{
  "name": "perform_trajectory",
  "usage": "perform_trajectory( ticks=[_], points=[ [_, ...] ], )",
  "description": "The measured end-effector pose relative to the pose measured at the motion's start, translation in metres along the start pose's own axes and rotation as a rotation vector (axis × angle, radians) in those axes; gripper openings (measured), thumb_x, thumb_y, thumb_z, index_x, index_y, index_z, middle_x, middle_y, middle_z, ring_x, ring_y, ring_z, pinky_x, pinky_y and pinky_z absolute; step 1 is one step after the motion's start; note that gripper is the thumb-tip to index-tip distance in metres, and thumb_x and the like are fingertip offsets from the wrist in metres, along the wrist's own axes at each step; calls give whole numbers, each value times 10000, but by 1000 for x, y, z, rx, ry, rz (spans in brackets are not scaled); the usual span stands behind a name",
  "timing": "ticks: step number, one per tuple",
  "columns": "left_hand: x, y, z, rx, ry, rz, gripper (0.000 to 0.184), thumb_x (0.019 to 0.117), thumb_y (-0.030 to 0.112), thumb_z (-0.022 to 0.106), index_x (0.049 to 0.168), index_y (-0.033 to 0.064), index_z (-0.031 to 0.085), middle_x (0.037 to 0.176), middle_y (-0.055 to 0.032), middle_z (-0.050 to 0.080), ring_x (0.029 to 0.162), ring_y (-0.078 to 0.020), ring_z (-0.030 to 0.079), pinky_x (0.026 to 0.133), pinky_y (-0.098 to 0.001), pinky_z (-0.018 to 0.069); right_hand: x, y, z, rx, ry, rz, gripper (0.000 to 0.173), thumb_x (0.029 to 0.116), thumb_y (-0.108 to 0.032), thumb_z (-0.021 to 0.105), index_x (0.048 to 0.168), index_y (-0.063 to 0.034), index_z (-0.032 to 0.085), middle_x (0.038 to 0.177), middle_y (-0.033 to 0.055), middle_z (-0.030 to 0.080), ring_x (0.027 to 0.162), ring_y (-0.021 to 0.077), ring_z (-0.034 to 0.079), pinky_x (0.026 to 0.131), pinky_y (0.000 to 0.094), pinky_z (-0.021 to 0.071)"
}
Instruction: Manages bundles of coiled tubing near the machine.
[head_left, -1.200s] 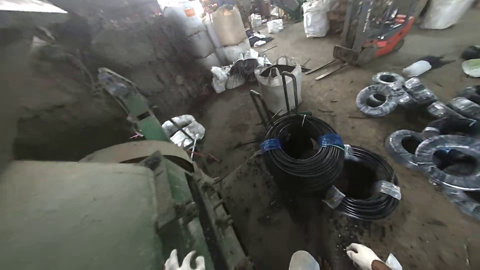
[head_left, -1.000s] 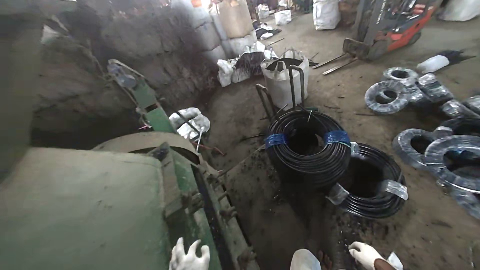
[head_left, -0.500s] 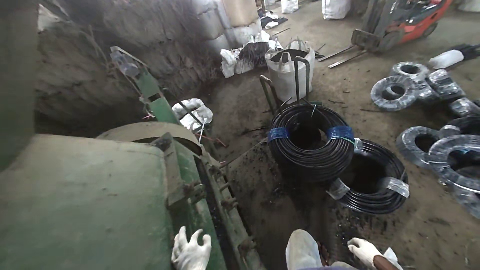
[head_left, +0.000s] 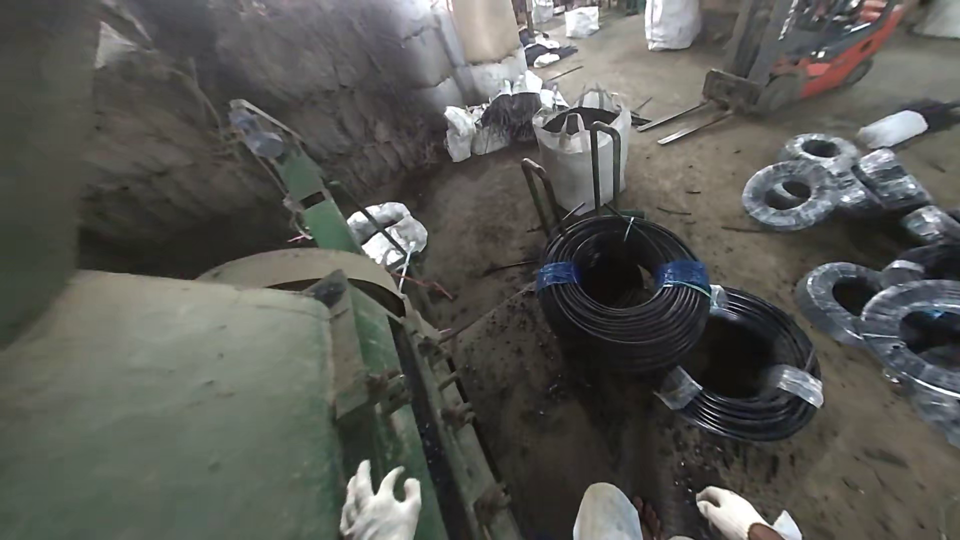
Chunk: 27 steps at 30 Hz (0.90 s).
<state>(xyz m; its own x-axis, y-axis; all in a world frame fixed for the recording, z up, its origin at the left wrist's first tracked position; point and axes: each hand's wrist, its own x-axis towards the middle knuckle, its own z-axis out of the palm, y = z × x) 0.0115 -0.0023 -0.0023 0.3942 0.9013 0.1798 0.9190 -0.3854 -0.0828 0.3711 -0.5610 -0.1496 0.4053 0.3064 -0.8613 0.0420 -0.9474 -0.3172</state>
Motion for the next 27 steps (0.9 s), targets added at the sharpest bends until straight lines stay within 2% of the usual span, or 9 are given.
perform_trajectory(
  ticks=[4,18,27],
  points=[
    [-1,-1,-4,-33,-4,20,401,871,541,567,1144,326,768,1639,-71,377,1521,-347,311,1218,-546,273,-1,-2,1,-14,0,-7,458,1034,-488,485,1360,-225,671,1265,89,733,1222,276,676,1099,556,489],
    [2,-1,1,-26,-3,7,382,866,557,567,1131,366,765,1647,-42,365,1531,-314,298,1228,-515,262,4,3,2,23,30,7,443,1027,-487,495,1341,-234,679,1224,78,748,1165,261,705,1063,540,522],
    [1,-3,4,-5,-12,6,411,868,583,553,1153,366,754,1651,-42,358,1535,-315,288,1234,-523,237,10,7,9,7,9,11,450,1033,-492,486,1351,-234,675,1255,75,737,1206,263,685,1090,545,500]
  ],
)
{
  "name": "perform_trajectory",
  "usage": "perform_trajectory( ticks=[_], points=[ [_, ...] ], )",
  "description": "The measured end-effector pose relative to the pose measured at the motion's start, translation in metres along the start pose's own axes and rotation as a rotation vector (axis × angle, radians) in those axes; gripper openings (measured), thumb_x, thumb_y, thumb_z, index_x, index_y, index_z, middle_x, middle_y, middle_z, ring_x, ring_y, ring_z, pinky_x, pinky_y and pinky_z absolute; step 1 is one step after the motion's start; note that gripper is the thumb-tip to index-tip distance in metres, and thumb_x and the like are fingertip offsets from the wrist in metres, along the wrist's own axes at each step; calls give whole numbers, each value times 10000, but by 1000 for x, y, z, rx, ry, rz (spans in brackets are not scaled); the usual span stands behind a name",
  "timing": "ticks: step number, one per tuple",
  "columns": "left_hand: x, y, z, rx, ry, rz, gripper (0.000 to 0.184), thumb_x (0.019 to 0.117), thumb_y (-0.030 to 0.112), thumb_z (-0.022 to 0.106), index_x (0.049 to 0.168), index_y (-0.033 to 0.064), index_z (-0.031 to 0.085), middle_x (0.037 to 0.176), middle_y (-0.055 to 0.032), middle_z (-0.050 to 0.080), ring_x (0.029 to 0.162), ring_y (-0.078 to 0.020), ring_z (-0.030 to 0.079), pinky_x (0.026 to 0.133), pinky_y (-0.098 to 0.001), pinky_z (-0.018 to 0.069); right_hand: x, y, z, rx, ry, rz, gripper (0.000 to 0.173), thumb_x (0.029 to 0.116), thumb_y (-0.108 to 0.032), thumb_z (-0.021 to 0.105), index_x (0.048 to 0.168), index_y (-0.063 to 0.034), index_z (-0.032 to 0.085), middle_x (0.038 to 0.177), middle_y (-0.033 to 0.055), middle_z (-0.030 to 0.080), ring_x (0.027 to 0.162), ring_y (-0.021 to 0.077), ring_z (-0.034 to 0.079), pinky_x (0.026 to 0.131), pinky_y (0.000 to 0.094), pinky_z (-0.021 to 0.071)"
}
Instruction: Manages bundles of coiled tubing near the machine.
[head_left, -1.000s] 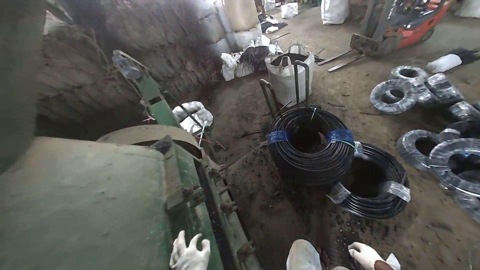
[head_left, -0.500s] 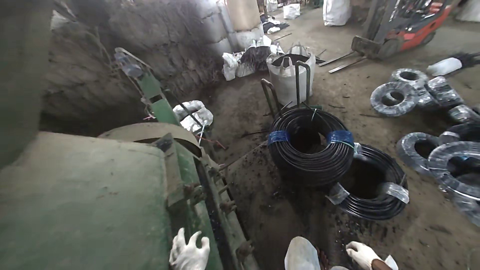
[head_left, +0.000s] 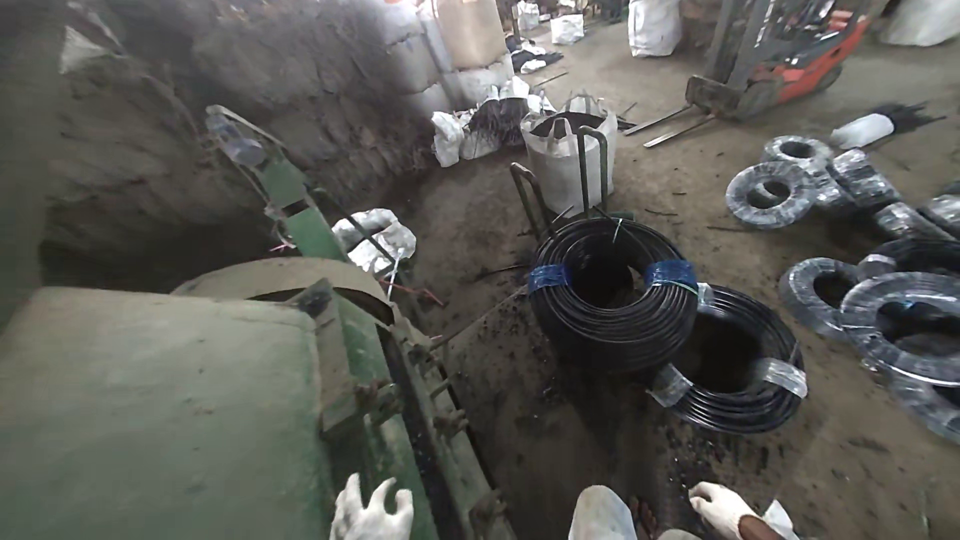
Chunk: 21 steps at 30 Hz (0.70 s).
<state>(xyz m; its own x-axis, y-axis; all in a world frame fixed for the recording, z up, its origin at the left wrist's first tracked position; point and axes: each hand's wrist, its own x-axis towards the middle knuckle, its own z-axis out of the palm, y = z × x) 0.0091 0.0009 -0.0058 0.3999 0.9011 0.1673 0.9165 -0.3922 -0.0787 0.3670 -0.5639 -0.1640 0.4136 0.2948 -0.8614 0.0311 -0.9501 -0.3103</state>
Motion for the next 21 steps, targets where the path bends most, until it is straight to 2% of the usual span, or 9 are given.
perform_trajectory(
  ticks=[4,9,12,21],
  points=[
    [0,1,-1,-10,-5,-2,400,863,564,564,1148,359,757,1649,-45,359,1536,-317,284,1235,-515,238,-8,-10,-5,6,4,-1,442,1028,-469,505,1352,-221,675,1277,96,724,1226,276,672,1096,550,493],
    [-2,-2,3,-13,10,9,403,864,584,559,1145,372,757,1650,-38,359,1536,-297,288,1236,-509,242,10,-2,3,-29,50,-16,457,1001,-527,486,1318,-273,693,1247,42,742,1192,241,693,1070,543,518],
    [-4,-2,-2,-3,5,14,403,868,585,553,1149,378,755,1649,-36,360,1536,-298,291,1236,-504,246,-10,-13,-3,-43,12,-17,460,1020,-506,479,1350,-254,676,1304,57,717,1253,244,658,1111,535,485],
    [-2,-2,-1,-37,-12,9,411,873,564,562,1146,329,760,1657,-74,337,1537,-348,271,1210,-571,263,6,12,11,-8,36,21,447,994,-523,518,1317,-271,697,1260,51,736,1216,253,678,1088,552,500]
  ],
)
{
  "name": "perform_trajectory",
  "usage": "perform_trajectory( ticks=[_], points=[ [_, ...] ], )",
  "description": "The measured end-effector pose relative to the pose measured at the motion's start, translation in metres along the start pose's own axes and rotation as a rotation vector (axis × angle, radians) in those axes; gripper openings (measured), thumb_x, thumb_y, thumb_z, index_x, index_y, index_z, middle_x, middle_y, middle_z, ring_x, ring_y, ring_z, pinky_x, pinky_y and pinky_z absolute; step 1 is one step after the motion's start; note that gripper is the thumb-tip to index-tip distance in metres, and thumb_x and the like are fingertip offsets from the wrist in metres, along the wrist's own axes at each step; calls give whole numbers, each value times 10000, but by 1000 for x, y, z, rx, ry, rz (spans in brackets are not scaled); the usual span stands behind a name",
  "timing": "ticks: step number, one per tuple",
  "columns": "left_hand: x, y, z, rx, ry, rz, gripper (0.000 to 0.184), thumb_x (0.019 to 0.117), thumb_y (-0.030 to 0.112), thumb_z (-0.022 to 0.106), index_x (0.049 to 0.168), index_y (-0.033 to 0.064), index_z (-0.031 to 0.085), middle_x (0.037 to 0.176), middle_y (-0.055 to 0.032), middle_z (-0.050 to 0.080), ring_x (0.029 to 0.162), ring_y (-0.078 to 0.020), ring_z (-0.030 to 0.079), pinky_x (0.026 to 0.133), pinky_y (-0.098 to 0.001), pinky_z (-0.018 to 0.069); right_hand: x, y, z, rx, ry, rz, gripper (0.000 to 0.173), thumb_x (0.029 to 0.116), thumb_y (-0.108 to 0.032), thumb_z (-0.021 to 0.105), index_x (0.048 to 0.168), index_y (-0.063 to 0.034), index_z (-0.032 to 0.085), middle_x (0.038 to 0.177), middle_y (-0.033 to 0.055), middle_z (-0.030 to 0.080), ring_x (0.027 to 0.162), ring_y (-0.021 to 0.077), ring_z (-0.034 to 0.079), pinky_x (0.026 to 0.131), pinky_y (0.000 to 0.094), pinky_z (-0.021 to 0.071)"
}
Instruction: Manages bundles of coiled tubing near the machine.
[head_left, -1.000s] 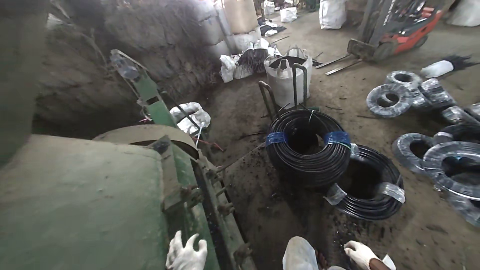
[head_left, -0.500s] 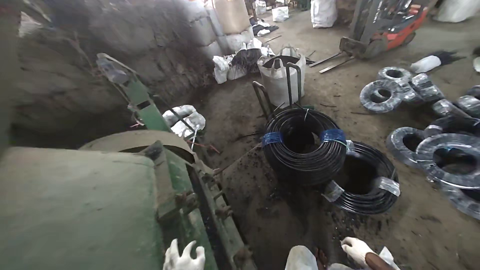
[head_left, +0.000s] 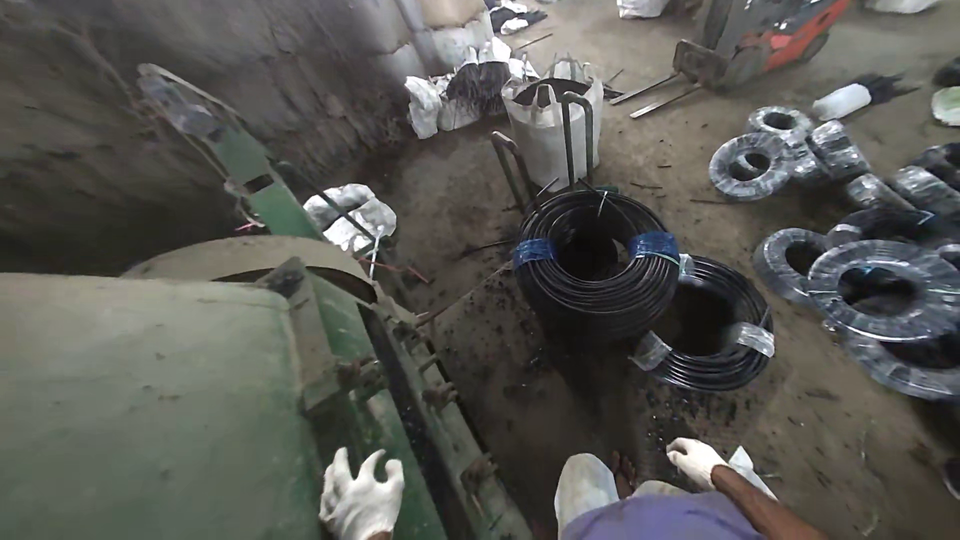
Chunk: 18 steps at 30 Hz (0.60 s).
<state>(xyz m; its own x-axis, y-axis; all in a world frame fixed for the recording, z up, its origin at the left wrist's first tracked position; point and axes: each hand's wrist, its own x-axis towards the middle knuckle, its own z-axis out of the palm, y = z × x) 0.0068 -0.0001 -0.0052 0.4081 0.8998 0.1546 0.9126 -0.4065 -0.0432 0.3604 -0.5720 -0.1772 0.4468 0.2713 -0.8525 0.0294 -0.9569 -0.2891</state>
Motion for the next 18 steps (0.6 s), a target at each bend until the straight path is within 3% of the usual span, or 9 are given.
perform_trajectory(
  ticks=[12,16,18],
  points=[
    [1,1,-3,-3,16,21,410,861,558,559,1132,328,764,1632,-77,381,1520,-359,307,1209,-553,289,-28,-22,-13,-20,-37,-15,447,1022,-506,479,1347,-268,672,1294,60,719,1234,253,668,1091,551,495],
    [-1,16,-33,-42,-62,4,383,887,482,623,1177,270,757,1636,-131,360,1530,-380,278,1222,-568,261,-33,-22,-15,-16,-12,-27,450,1020,-498,485,1336,-245,684,1289,72,720,1235,260,666,1097,556,487],
    [-1,12,-25,-43,-33,13,386,883,499,613,1165,280,760,1631,-128,370,1527,-379,286,1217,-570,267,-34,-23,-14,-17,-19,-29,453,1025,-498,476,1344,-246,677,1296,70,716,1243,259,661,1100,553,485]
  ],
)
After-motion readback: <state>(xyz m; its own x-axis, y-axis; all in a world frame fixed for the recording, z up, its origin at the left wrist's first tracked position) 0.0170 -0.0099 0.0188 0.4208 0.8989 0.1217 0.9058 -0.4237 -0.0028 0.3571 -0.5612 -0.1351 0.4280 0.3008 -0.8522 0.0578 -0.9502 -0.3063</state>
